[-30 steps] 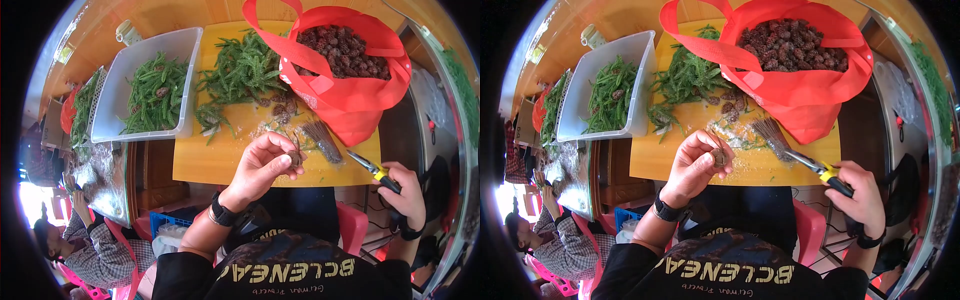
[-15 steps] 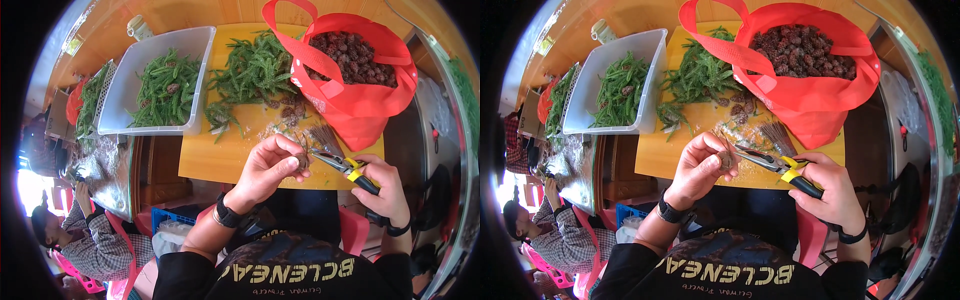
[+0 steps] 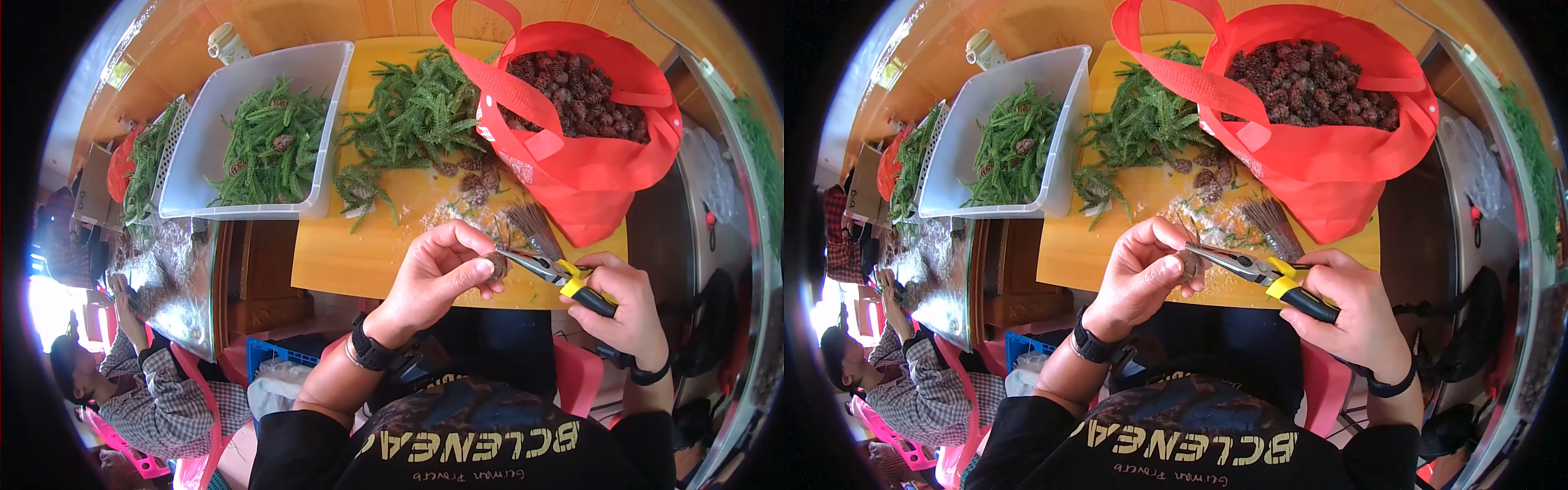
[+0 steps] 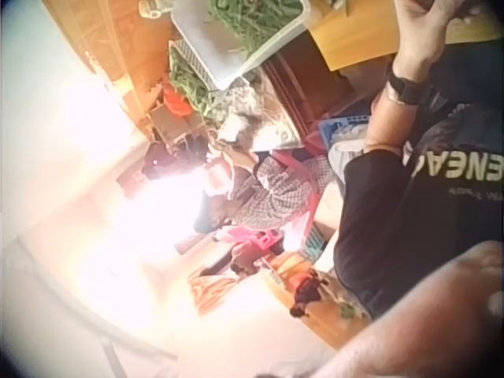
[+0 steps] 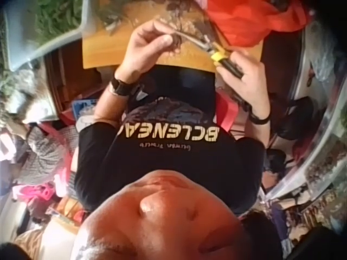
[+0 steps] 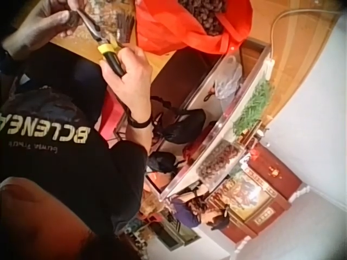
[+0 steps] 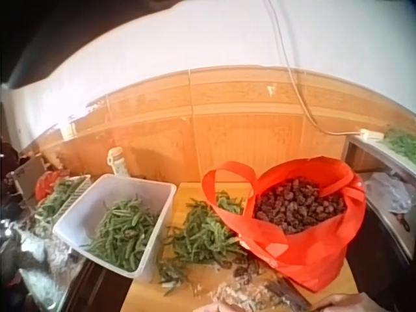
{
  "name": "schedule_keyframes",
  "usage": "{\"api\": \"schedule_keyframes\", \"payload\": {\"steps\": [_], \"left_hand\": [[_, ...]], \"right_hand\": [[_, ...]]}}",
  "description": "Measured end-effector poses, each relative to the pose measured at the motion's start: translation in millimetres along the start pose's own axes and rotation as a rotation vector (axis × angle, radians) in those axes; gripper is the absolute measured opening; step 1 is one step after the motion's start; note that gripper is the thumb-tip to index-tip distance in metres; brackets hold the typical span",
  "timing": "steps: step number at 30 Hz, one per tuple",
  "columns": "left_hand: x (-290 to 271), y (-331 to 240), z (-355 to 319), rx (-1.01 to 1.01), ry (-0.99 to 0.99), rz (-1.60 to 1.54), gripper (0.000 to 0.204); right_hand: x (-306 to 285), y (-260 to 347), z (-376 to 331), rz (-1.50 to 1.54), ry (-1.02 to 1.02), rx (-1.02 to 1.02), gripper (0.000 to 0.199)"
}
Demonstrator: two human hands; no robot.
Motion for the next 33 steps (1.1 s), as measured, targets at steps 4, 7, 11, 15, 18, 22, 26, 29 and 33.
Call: {"api": "schedule_keyframes", "payload": {"steps": [4,7,11,15,18,22,26,29,33], "left_hand": [[0.1,-1.8,-0.4,0.015,-0.011,0.039,0.012],[0.2,-2.8,0.1,0.031,-0.018,0.054,0.012],[1.8,-7.8,0.1,0.089,-0.060,0.144,0.013],[7.5,-19.2,-0.7,0.276,-0.212,0.551,0.015],[15.1,-27.5,-5.1,0.556,-0.161,1.116,0.018],[7.9,-16.3,2.0,0.037,-0.245,0.219,0.022],[-1.3,-7.7,4.2,-0.165,-0.169,0.017,0.015],[-2.0,-10.3,3.5,0.047,-0.233,0.271,0.015],[17.3,-29.6,-1.9,0.527,-0.161,1.120,0.024]], "right_hand": [[1.6,2.8,0.9,-0.021,-0.008,0.026,0.018],[3.2,2.8,-0.4,-0.026,-0.040,0.007,0.020],[5.4,4.2,-0.1,-0.064,-0.074,-0.036,0.022],[8.7,3.9,-0.7,-0.102,-0.103,-0.037,0.022],[9.9,3.1,-2.1,-0.095,-0.109,-0.011,0.022],[7.5,3.8,-0.9,-0.098,-0.114,-0.013,0.021],[8.7,0.3,-2.5,-0.086,-0.137,-0.031,0.021],[9.5,-1.4,-2.1,-0.073,-0.122,-0.023,0.020],[8.4,-2.1,-2.7,-0.056,-0.090,0.034,0.020]]}}
Point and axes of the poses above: each hand's wrist, its own z-axis towards the middle knuckle, its own x-axis out of the palm, y = z × x, the point moved 5 cm from there along z, towards the middle knuckle, and after that the axes turned 3 degrees about -x, right-handed, at the moved point
